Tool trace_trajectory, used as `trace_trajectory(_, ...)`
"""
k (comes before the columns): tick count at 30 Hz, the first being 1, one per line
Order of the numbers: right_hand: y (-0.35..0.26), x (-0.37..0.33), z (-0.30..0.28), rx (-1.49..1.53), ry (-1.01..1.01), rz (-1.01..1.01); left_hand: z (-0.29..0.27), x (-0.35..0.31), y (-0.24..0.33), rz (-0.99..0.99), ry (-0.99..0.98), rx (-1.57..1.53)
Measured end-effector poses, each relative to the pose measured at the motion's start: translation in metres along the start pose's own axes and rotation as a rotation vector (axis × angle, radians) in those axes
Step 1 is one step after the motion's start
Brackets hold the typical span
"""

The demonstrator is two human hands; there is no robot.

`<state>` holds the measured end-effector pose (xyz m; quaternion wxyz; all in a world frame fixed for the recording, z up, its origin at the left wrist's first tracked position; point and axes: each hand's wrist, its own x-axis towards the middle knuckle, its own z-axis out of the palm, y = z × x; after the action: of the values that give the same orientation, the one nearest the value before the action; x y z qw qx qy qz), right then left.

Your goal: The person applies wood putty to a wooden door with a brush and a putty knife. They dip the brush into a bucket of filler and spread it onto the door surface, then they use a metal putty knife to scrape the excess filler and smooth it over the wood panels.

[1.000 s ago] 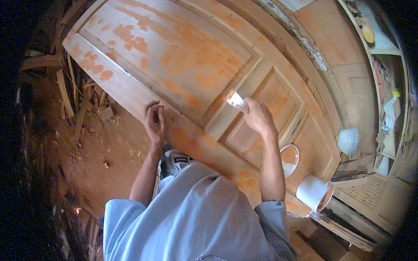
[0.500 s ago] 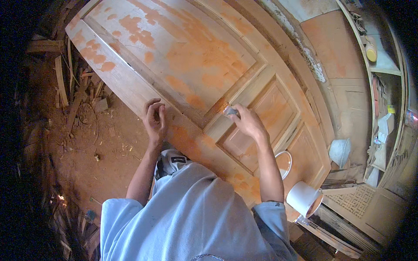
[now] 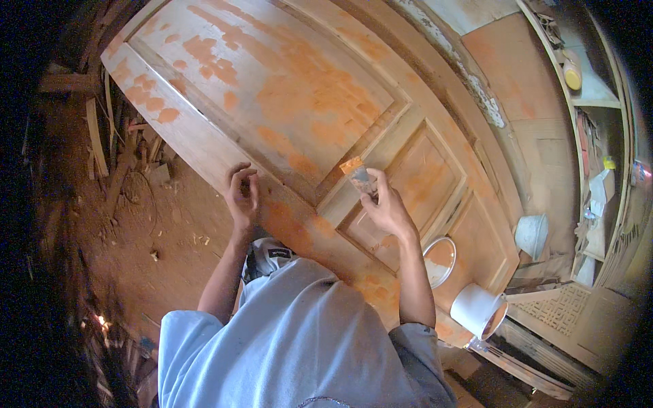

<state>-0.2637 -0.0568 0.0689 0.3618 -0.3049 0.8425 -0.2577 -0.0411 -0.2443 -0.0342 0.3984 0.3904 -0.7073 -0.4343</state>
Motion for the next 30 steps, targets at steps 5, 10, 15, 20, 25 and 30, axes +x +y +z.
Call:
trace_trajectory(5, -0.013, -0.013, 0.012, 0.533, -0.055, 0.12, 0.015, -0.02, 0.045, 0.245, -0.531, -0.013)
trace_trajectory(10, -0.004, -0.033, 0.014, 0.729, 0.04, 0.06, 0.052, -0.017, 0.1, 0.626, -0.695, 0.004)
trace_trajectory(15, -0.005, -0.032, -0.001, 1.097, -0.145, -0.101, 0.066, -0.003, 0.11, 0.668, -0.577, -0.088)
trace_trajectory(20, -0.007, -0.022, 0.03, 0.122, 0.232, -0.214, 0.083, -0.003, 0.133, 0.632, -0.395, -0.019)
trace_trajectory(25, 0.017, -0.003, 0.057, 0.59, 0.309, -0.297, 0.094, -0.017, 0.144, 0.532, -0.363, -0.008)
trace_trajectory(30, 0.013, 0.034, 0.061, 0.578, 0.482, -0.178, 0.052, 0.021, 0.121, 0.323, -0.33, -0.094)
